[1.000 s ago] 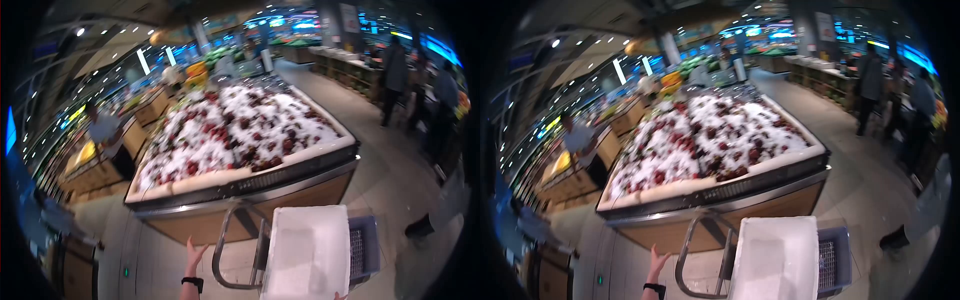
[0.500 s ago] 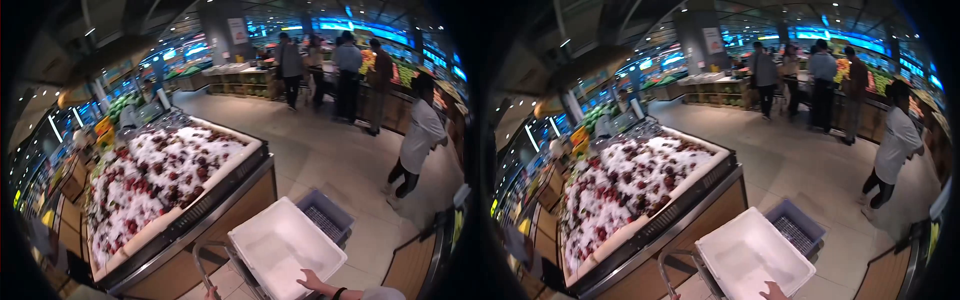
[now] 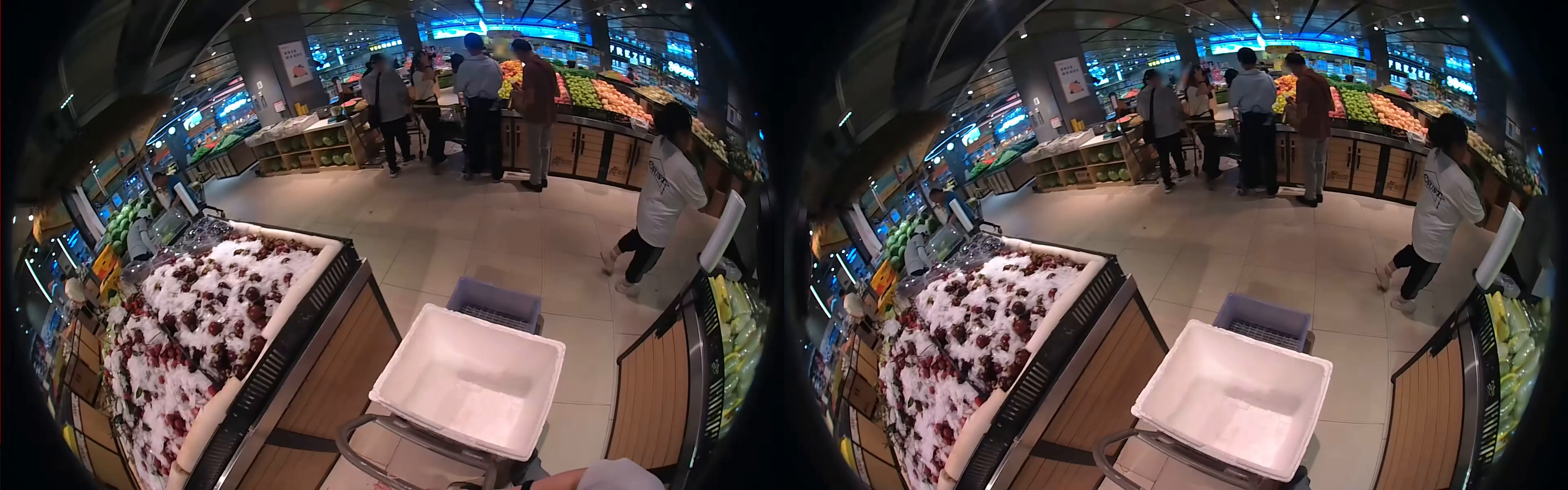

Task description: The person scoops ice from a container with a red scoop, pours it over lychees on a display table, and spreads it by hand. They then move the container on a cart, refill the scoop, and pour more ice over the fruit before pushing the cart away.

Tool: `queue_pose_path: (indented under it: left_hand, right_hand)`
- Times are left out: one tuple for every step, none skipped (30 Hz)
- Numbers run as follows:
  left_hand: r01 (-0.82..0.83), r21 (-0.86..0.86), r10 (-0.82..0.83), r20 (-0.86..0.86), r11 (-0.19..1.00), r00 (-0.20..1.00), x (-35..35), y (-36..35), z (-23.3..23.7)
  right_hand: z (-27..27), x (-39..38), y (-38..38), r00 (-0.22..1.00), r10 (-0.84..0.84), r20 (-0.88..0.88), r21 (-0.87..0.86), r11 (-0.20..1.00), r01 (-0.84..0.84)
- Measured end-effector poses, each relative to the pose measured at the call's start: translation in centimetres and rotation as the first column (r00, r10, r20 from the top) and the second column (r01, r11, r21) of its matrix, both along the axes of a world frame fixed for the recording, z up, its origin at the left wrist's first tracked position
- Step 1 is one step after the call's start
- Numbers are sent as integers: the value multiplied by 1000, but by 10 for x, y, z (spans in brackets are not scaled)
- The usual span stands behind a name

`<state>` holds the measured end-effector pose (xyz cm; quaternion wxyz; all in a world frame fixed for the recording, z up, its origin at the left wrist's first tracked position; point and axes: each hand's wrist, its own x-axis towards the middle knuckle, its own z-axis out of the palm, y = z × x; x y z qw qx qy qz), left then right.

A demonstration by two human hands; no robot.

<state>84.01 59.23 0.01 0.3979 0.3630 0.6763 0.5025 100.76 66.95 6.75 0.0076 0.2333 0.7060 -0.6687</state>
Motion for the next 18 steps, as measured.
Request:
queue_pose_path:
  left_hand:
    - [74,35,-62,-276,997,959,-14,16,8]
    - [154,49,-105,-531,987,841,-30,34,13]
    - [237,116,-55,-790,965,611,-37,64,40]
    - [334,150,41,-950,931,311,-43,97,70]
    - [562,87,-89,-957,823,277,-53,124,76]
    - [753,23,-207,-956,657,210,-56,150,77]
    - [755,18,-207,-957,655,202,-49,172,79]
    - [807,-360,-583,-812,469,-23,-40,194,81]
    - [758,-635,-831,-497,152,-249,-27,212,88]
    - [617,-779,-865,-381,111,-326,-3,225,99]
    - [610,-785,-864,-379,111,-331,15,232,95]
    - [591,-805,-859,-341,57,-382,32,241,84]
    - [573,-819,-848,-305,2,-433,54,248,81]
    - [508,-861,-868,-245,-9,-431,74,252,78]
    - [509,-860,-859,-238,-31,-453,94,255,77]
    - [473,-879,-881,-181,-54,-437,111,257,73]
    - [439,-895,-900,-125,-79,-418,130,257,70]
    - [476,-879,-911,-165,-39,-378,148,258,73]
  right_hand:
    - [0,16,5,1000,-12,18,-18,1000,12]
    - [-1,33,9,999,-19,38,-37,999,21]
    - [-2,53,14,998,-25,63,-55,998,28]
    - [-4,71,19,996,-24,90,-71,997,30]
    - [-8,91,24,993,-18,121,-87,996,29]
    - [-12,109,28,989,-18,144,-92,995,31]
    - [-14,126,34,987,-21,157,-84,996,34]
    - [-23,145,37,989,-77,129,18,997,75]
    - [-18,163,46,989,-79,123,23,997,77]
    - [-9,180,59,991,-44,128,75,997,35]
    - [-6,198,66,991,-9,132,123,992,-7]
    - [-46,214,77,969,71,238,-46,997,-61]
    - [-41,231,85,970,63,237,-48,997,-53]
    - [-36,250,94,960,91,263,-22,996,-88]
    - [-24,269,102,950,111,292,-2,993,-115]
    - [-9,286,111,932,131,339,-71,991,-113]
    - [-19,307,108,932,111,345,-84,993,-87]
    - [-39,331,108,956,2,295,158,986,-51]
